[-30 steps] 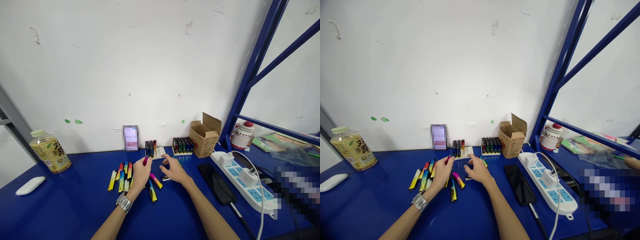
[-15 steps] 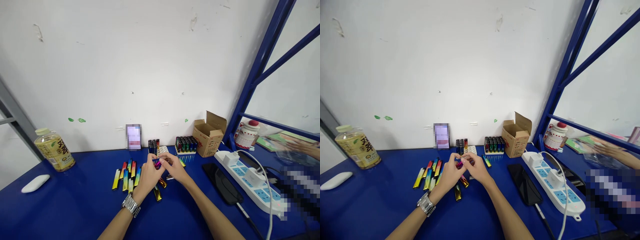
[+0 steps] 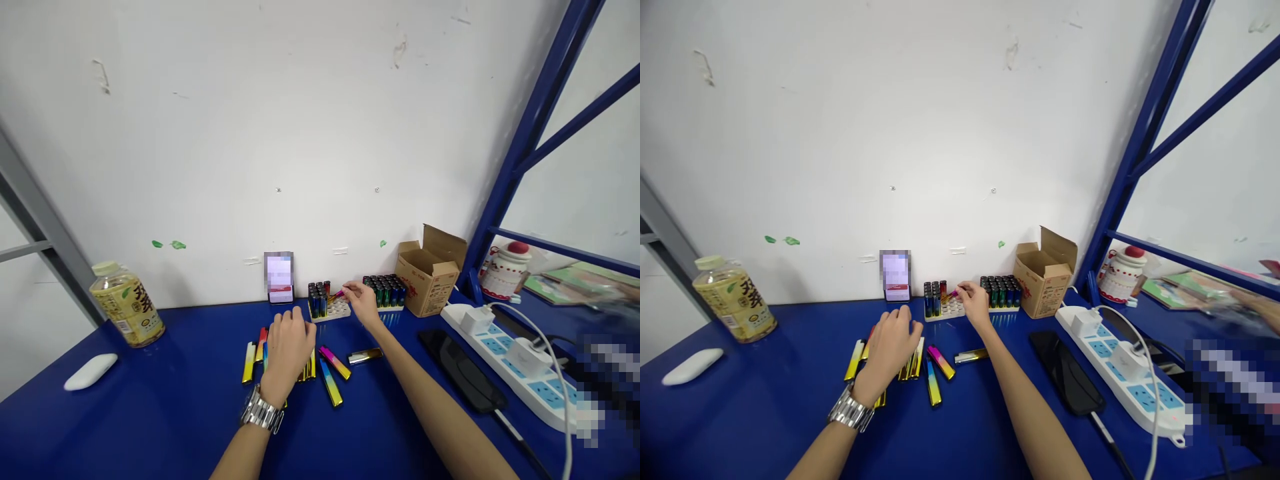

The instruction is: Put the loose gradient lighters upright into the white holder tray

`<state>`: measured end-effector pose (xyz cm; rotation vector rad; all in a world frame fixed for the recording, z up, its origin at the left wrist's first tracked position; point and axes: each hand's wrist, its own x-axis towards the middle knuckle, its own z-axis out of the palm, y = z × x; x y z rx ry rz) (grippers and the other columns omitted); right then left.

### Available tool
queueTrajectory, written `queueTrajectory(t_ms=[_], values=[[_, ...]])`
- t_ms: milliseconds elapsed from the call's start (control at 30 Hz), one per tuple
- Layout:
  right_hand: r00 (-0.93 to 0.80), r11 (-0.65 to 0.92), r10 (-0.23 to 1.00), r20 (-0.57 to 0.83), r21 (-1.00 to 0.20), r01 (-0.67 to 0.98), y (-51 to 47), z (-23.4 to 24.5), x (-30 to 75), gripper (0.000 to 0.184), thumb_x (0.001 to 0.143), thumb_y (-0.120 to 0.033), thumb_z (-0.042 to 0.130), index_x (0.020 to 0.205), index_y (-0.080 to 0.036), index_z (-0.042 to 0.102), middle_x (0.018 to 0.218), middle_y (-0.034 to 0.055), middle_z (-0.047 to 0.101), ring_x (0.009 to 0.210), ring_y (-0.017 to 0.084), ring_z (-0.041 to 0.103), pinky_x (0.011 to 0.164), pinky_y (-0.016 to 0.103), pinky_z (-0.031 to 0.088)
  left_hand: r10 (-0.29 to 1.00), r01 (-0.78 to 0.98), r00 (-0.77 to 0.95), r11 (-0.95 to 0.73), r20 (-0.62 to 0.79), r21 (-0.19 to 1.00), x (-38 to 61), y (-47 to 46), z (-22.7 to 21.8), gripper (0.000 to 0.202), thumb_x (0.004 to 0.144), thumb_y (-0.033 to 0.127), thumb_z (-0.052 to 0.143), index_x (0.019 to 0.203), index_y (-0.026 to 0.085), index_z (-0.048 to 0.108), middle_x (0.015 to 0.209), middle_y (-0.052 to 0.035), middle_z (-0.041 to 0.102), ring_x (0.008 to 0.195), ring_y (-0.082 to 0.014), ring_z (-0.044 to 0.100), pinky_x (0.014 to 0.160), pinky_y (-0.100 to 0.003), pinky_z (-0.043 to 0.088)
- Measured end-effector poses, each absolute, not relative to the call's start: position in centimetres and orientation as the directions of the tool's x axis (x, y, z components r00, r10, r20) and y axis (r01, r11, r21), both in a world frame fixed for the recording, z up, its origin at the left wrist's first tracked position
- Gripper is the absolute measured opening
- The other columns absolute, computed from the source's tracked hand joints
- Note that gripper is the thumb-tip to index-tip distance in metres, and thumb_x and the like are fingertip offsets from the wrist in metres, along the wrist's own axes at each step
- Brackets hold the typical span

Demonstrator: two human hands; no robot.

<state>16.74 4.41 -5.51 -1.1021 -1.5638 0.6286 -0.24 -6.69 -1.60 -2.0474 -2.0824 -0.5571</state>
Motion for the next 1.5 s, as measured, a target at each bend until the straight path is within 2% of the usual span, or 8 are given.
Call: queueTrajectory(t_ms=[367, 600, 700, 800, 900, 1100, 1300, 1500], values=[[-0.259, 0.523, 0.837, 0.481, -0.565, 0.638, 6.0, -3.8, 14.8, 0.011, 0.081, -0.016, 0.052, 0.086, -0.018, 0.063, 0.082, 0.0083, 0.063, 0.080, 0.021, 0.057, 0.076, 0.031, 0.042, 0.978, 0.991, -0.094, 0.075, 0.184, 0.107, 0.0, -7.4, -2.6, 0.020, 0.080, 0.023, 0.052, 0.089, 0.007, 0.060, 0.090, -0.0242, 0.066, 0.088, -0.0335, 0.063, 0.075, -0.038, 0.043], [-0.362, 0.504, 0.853, 0.376, -0.409, 0.761, 3.8, -2.9, 15.1, 0.046, 0.077, -0.009, 0.048, 0.122, -0.015, 0.040, 0.081, 0.0055, 0.061, 0.066, 0.018, 0.055, 0.064, 0.028, 0.038, 0.973, 0.992, -0.115, 0.105, 0.201, 0.064, 0.2, -7.7, -2.7, 0.018, 0.077, 0.021, 0.055, 0.088, 0.007, 0.060, 0.092, -0.0241, 0.065, 0.089, -0.0327, 0.062, 0.074, -0.036, 0.043], [-0.405, 0.508, 0.858, 0.316, -0.402, 0.762, 1.2, -2.8, 17.2, 0.034, 0.072, -0.017, 0.058, 0.105, -0.017, 0.052, 0.085, 0.0069, 0.061, 0.071, 0.019, 0.055, 0.061, 0.028, 0.037, 0.980, 0.993, -0.098, 0.084, 0.173, 0.089, 0.1, -7.5, -2.8, 0.018, 0.079, 0.022, 0.054, 0.088, 0.007, 0.059, 0.089, -0.0230, 0.066, 0.086, -0.0314, 0.063, 0.073, -0.035, 0.043], [-0.610, 0.541, 0.792, -0.004, -0.458, 0.706, -1.3, -2.8, 19.5, 0.019, 0.058, -0.014, 0.067, 0.073, -0.021, 0.059, 0.071, -0.0004, 0.059, 0.066, 0.016, 0.052, 0.056, 0.024, 0.036, 0.988, 0.992, -0.054, 0.037, 0.143, 0.119, 0.0, -7.1, -3.0, 0.018, 0.079, 0.020, 0.053, 0.090, 0.007, 0.059, 0.086, -0.0223, 0.067, 0.085, -0.0311, 0.065, 0.072, -0.035, 0.043], [-0.604, 0.518, 0.787, -0.126, -0.396, 0.758, -2.6, -3.1, 20.7, 0.024, 0.051, -0.010, 0.069, 0.071, -0.022, 0.061, 0.072, -0.0009, 0.057, 0.065, 0.015, 0.049, 0.052, 0.023, 0.031, 0.991, 0.991, -0.011, -0.007, 0.130, 0.134, -0.1, -6.7, -3.1, 0.016, 0.079, 0.010, 0.050, 0.090, 0.007, 0.060, 0.087, -0.0206, 0.067, 0.086, -0.0291, 0.065, 0.071, -0.033, 0.043], [-0.524, 0.513, 0.848, 0.079, -0.372, 0.774, -2.5, -4.6, 20.1, 0.018, 0.068, -0.009, 0.057, 0.084, -0.018, 0.058, 0.081, 0.0028, 0.055, 0.075, 0.016, 0.051, 0.065, 0.025, 0.036, 0.979, 0.980, 0.038, -0.076, 0.203, 0.183, -0.4, -5.8, -3.9, 0.020, 0.086, 0.011, 0.043, 0.089, 0.011, 0.063, 0.086, -0.0145, 0.068, 0.085, -0.0247, 0.066, 0.071, -0.030, 0.044], [-0.546, 0.588, 0.808, 0.223, -0.369, 0.720, -2.4, -6.1, 19.5, 0.018, 0.079, -0.009, 0.046, 0.094, -0.017, 0.053, 0.090, 0.0052, 0.052, 0.078, 0.017, 0.050, 0.073, 0.028, 0.040, 0.910, 0.887, -0.053, -0.146, 0.411, 0.437, -0.8, -4.8, -4.1, 0.017, 0.082, 0.028, 0.061, 0.094, 0.016, 0.063, 0.117, -0.0161, 0.064, 0.097, -0.0254, 0.066, 0.080, -0.031, 0.048], [-0.560, 0.609, 0.792, 0.243, -0.369, 0.702, -2.3, -6.4, 19.3, 0.016, 0.084, -0.011, 0.044, 0.097, -0.016, 0.050, 0.095, 0.0072, 0.053, 0.084, 0.018, 0.051, 0.079, 0.031, 0.041, 0.867, 0.739, -0.062, -0.293, 0.495, 0.606, -0.3, -5.5, -3.5, 0.030, 0.094, 0.040, 0.033, 0.090, 0.021, 0.055, 0.072, -0.0031, 0.065, 0.068, -0.0205, 0.064, 0.059, -0.027, 0.043]])
